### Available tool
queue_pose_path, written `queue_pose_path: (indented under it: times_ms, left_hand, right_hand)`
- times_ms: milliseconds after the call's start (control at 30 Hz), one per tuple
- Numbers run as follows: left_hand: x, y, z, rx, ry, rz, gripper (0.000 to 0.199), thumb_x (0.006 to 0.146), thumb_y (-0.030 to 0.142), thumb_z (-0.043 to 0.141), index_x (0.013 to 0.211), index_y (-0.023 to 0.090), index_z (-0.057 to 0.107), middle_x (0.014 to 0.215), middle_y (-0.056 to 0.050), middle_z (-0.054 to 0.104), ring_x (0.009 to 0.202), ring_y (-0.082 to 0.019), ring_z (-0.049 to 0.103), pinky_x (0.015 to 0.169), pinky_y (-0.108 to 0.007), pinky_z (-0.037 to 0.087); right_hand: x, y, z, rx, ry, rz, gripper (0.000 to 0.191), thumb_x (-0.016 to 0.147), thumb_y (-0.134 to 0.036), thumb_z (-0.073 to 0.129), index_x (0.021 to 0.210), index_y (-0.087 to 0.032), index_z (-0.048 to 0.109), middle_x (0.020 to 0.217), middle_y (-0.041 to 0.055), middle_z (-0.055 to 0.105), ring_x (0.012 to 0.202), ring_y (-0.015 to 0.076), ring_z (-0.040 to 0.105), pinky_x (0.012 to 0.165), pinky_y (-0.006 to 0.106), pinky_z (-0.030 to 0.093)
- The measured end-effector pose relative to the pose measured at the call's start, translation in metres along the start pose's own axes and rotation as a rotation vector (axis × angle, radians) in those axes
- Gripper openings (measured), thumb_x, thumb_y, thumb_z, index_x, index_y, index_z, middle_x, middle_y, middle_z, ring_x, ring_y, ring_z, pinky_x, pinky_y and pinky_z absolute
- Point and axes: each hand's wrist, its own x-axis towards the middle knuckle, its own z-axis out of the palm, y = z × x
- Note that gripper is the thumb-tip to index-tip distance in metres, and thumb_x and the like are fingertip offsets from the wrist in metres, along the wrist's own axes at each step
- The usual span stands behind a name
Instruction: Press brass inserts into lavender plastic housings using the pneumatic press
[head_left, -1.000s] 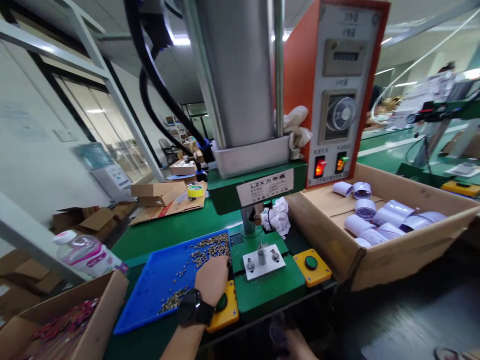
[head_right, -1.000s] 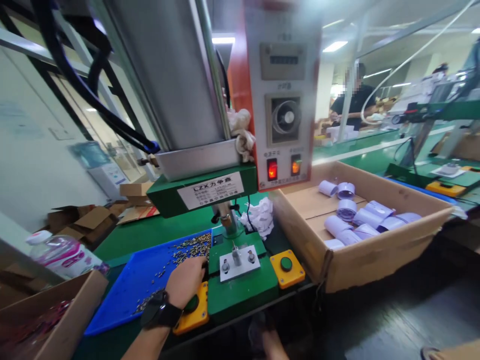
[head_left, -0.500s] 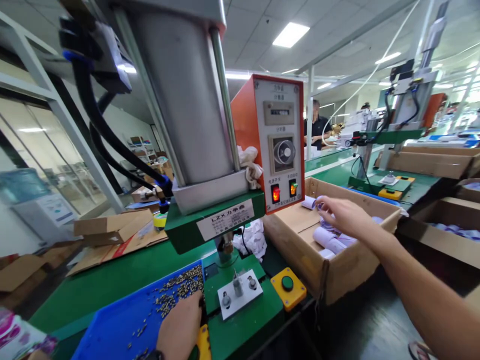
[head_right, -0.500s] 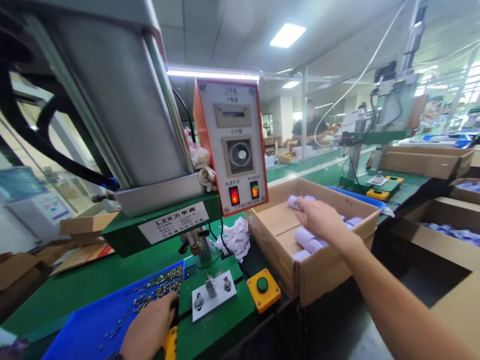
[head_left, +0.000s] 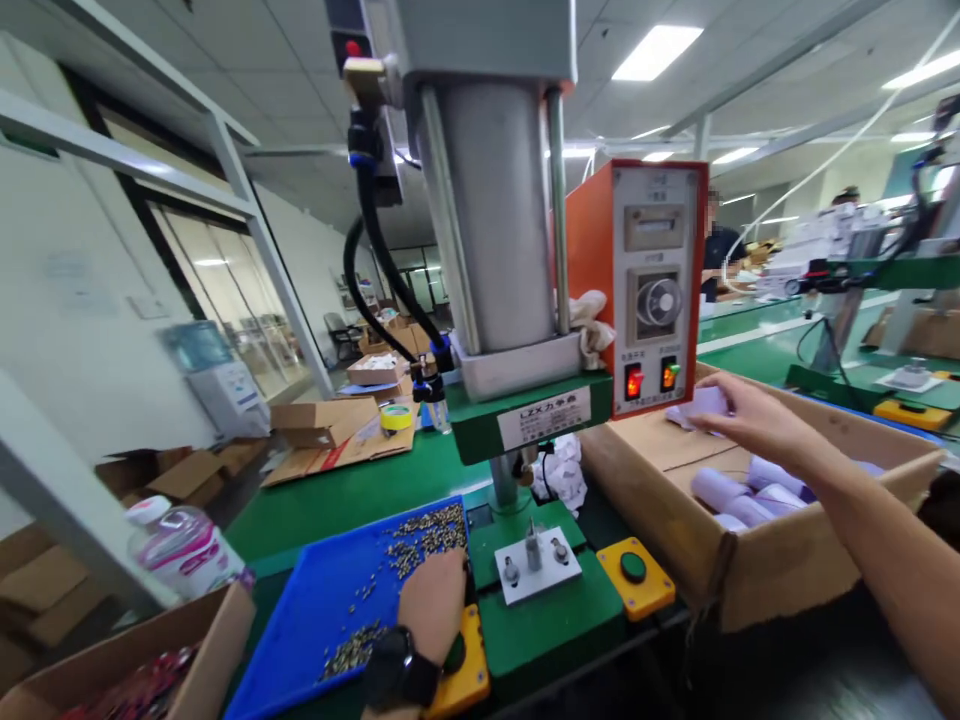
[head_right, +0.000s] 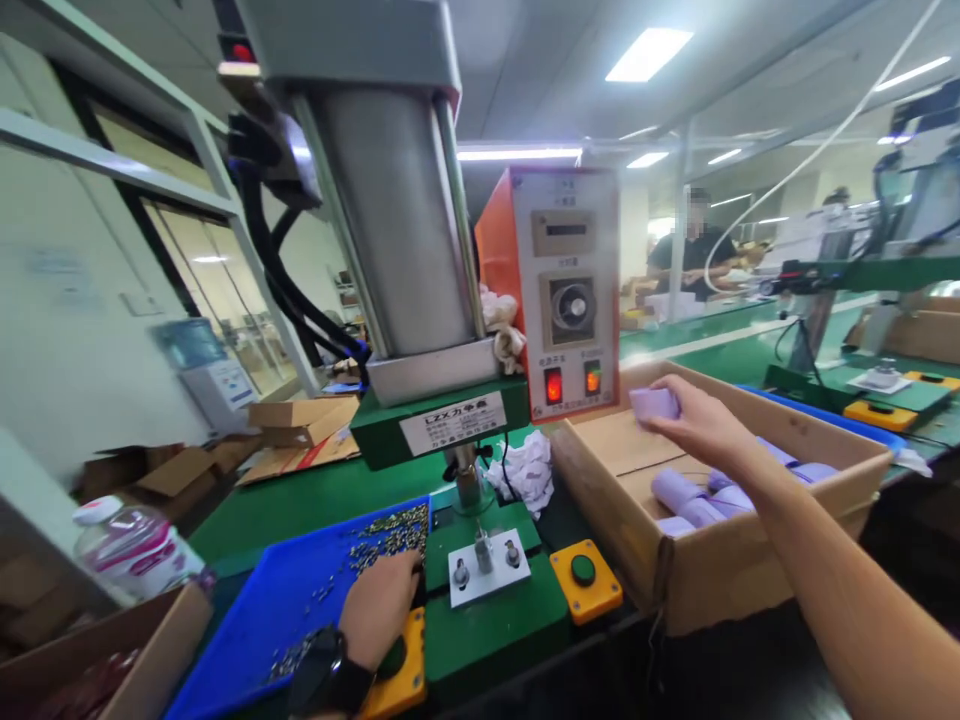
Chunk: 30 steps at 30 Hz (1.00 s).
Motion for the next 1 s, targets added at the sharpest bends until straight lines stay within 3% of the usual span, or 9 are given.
queue_pose_path:
  times_ms: [100,200,300,367,467,567,767,900,1000]
  left_hand:
    - [0.001,-0.001,0.004,0.006,-0.011,-0.006,0.03,0.092,0.015,0.036,0.093,0.018,0.065,0.093,-0.011,0.072,0.093,-0.022,0.067,0.077,-0.032,0.046]
    - [0.002,0.0,0.004,0.013,-0.018,0.001,0.029,0.092,0.016,0.037,0.092,0.019,0.066,0.094,-0.01,0.072,0.092,-0.021,0.067,0.076,-0.03,0.047]
    - [0.001,-0.001,0.001,0.022,-0.007,-0.008,0.029,0.09,0.014,0.038,0.092,0.02,0.066,0.092,-0.01,0.073,0.089,-0.021,0.068,0.072,-0.029,0.047]
    - [0.0,-0.001,0.0,0.023,0.004,-0.018,0.03,0.089,0.012,0.038,0.091,0.02,0.067,0.089,-0.01,0.073,0.087,-0.021,0.068,0.071,-0.029,0.046]
    - [-0.001,-0.001,0.002,0.008,0.017,-0.023,0.029,0.089,0.013,0.039,0.089,0.02,0.067,0.088,-0.01,0.073,0.088,-0.021,0.068,0.073,-0.03,0.046]
    - [0.0,-0.001,0.005,-0.022,0.013,-0.029,0.026,0.089,0.015,0.042,0.088,0.021,0.068,0.087,-0.009,0.073,0.086,-0.02,0.068,0.073,-0.029,0.045]
    - [-0.004,-0.002,0.001,-0.08,0.069,-0.037,0.024,0.091,0.017,0.041,0.092,0.022,0.065,0.091,-0.005,0.072,0.091,-0.02,0.066,0.073,-0.027,0.043]
    - [-0.028,-0.003,-0.004,-0.135,0.189,-0.088,0.029,0.097,0.025,0.032,0.099,0.021,0.061,0.093,-0.006,0.069,0.087,-0.019,0.064,0.075,-0.029,0.044]
    - [-0.059,-0.008,0.004,-0.198,0.299,-0.007,0.029,0.097,0.031,0.033,0.095,0.023,0.061,0.092,-0.005,0.068,0.086,-0.021,0.064,0.074,-0.031,0.047]
  right_hand:
    - [-0.055,-0.045,0.026,0.327,-0.059,0.012,0.039,0.089,-0.044,0.048,0.118,-0.018,0.05,0.101,0.0115,0.068,0.087,0.0216,0.067,0.071,0.032,0.052]
    - [-0.102,-0.095,0.08,0.804,-0.243,0.154,0.044,0.082,-0.044,0.061,0.118,-0.023,0.047,0.096,0.0058,0.068,0.086,0.0219,0.067,0.074,0.034,0.055]
    - [-0.119,-0.124,0.128,1.101,-0.327,0.255,0.054,0.076,-0.039,0.068,0.121,-0.023,0.042,0.096,0.0035,0.067,0.088,0.0204,0.065,0.078,0.034,0.054]
    - [-0.12,-0.13,0.144,1.162,-0.346,0.249,0.056,0.077,-0.037,0.067,0.124,-0.024,0.04,0.099,0.0036,0.066,0.089,0.0189,0.064,0.079,0.032,0.053]
    - [-0.118,-0.128,0.148,1.116,-0.407,0.156,0.058,0.078,-0.031,0.066,0.128,-0.025,0.037,0.108,0.005,0.065,0.09,0.0181,0.064,0.079,0.032,0.053]
    - [-0.118,-0.123,0.143,0.919,-0.445,0.027,0.059,0.079,-0.024,0.063,0.132,-0.025,0.037,0.114,0.0064,0.064,0.093,0.019,0.065,0.084,0.034,0.053]
    - [-0.128,-0.111,0.151,0.457,-0.355,-0.238,0.06,0.076,-0.02,0.063,0.132,-0.026,0.041,0.124,0.0076,0.061,0.114,0.0241,0.059,0.098,0.041,0.047]
    - [-0.143,-0.104,0.163,0.401,-0.236,-0.284,0.057,0.078,-0.016,0.059,0.13,-0.026,0.04,0.128,0.0077,0.057,0.118,0.022,0.055,0.101,0.039,0.046]
    - [-0.146,-0.106,0.165,0.353,-0.234,-0.336,0.057,0.08,-0.016,0.057,0.133,-0.025,0.038,0.131,0.0089,0.054,0.122,0.0225,0.052,0.103,0.04,0.045]
